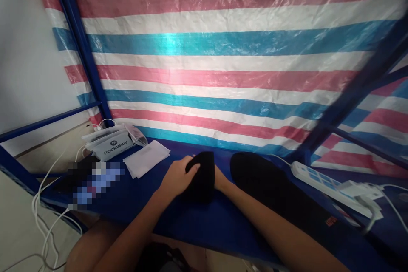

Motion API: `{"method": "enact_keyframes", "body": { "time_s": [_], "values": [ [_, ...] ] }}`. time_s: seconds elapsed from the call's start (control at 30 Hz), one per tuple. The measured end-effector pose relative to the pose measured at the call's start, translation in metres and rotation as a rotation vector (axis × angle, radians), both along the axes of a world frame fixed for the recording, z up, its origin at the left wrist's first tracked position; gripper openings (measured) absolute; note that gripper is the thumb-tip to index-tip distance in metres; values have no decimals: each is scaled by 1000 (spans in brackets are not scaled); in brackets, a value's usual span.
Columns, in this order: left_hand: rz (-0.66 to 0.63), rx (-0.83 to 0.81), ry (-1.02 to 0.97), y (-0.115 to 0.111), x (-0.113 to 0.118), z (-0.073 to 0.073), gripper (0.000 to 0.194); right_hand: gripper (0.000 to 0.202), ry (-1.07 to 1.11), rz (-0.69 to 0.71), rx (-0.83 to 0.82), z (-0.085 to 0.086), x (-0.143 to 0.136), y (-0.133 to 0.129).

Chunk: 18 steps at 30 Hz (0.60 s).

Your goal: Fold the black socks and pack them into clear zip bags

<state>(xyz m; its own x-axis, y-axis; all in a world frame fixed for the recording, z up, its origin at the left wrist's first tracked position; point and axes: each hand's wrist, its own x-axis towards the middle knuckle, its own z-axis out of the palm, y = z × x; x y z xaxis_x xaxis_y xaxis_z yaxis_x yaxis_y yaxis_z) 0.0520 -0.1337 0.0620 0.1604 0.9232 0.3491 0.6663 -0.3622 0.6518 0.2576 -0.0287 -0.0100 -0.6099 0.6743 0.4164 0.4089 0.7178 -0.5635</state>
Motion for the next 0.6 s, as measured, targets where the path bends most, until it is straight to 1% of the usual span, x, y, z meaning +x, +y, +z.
{"method": "enact_keyframes", "body": {
  "time_s": [0.07,0.1,0.13,0.17,0.2,0.27,0.33,0.4,0.43,0.5,0.6],
  "values": [
    [50,-91,97,29,-2,-6,37,52,136,-208,-37,1,8,10],
    [67,-120,163,41,-3,-12,37,53,174,-280,-72,3,12,15],
    [77,-142,231,50,-4,-17,37,53,188,-325,-111,5,16,18],
    [85,-159,289,57,-5,-23,37,53,172,-336,-148,6,18,21],
    [92,-174,332,62,-5,-28,36,52,128,-313,-172,7,21,24],
    [113,-201,348,67,-9,-34,36,51,29,-256,-176,8,23,26],
    [137,-255,309,68,-15,-37,44,57,-42,-210,-177,7,24,29],
    [131,-350,262,68,-22,-38,55,64,-77,-170,-233,8,24,31],
    [110,-405,250,67,-26,-37,57,67,-92,-147,-277,10,24,32],
    [48,-478,243,67,-30,-37,52,65,-151,-97,-362,15,24,33],
    [-37,-454,229,65,-30,-35,39,49,-280,-17,-387,29,24,32]
  ]
}}
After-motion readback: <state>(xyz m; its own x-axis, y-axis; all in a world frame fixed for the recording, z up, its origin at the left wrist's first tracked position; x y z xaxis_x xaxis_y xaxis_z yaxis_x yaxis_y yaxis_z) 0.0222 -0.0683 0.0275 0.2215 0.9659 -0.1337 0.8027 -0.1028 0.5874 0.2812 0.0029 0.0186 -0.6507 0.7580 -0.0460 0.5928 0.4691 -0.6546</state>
